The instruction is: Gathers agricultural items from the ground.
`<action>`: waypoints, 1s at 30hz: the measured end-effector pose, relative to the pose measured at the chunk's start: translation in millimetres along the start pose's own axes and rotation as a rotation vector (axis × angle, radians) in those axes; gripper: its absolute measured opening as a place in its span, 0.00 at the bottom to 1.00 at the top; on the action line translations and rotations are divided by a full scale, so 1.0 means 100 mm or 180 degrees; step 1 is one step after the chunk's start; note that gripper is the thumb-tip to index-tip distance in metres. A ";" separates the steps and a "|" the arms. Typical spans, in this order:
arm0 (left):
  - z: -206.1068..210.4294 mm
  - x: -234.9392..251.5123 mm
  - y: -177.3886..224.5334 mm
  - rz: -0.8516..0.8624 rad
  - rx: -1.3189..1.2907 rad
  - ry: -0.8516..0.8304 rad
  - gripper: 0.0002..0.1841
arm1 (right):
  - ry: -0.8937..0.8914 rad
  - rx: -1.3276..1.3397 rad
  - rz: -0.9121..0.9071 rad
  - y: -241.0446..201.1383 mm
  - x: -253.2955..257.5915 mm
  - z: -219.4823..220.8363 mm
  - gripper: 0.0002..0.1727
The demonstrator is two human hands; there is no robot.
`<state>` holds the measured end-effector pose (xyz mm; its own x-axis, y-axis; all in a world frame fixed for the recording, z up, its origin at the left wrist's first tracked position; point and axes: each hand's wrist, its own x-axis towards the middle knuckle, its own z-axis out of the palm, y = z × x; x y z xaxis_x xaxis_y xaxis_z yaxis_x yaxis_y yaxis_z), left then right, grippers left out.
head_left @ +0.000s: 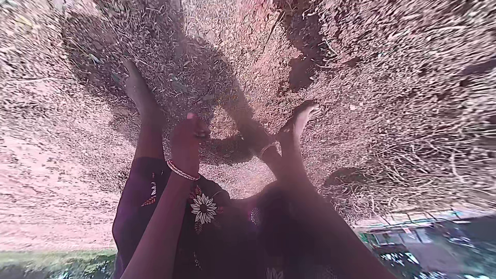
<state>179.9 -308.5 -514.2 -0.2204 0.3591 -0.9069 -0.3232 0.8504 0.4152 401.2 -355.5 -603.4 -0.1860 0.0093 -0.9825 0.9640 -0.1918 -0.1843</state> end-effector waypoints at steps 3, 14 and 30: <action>-0.03 0.01 0.02 0.0023 -0.0009 0.0045 0.22 | 0.0630 0.0534 0.0037 0.00 0.00 -0.29 0.16; -0.08 0.03 -0.08 -0.0576 -0.0024 -0.0192 0.19 | 0.1399 0.1413 -0.1651 -0.42 0.01 -1.09 0.23; -0.03 0.02 -0.17 -0.0510 0.0079 -0.0358 0.20 | -0.0719 -0.0073 -0.0757 -0.16 0.25 -0.30 0.20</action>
<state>182.0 -323.3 -522.4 -0.0633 0.2579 -0.9641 -0.3227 0.9088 0.2643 386.7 -322.4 -626.2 -0.4415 -0.1671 -0.8816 0.8920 -0.1882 -0.4110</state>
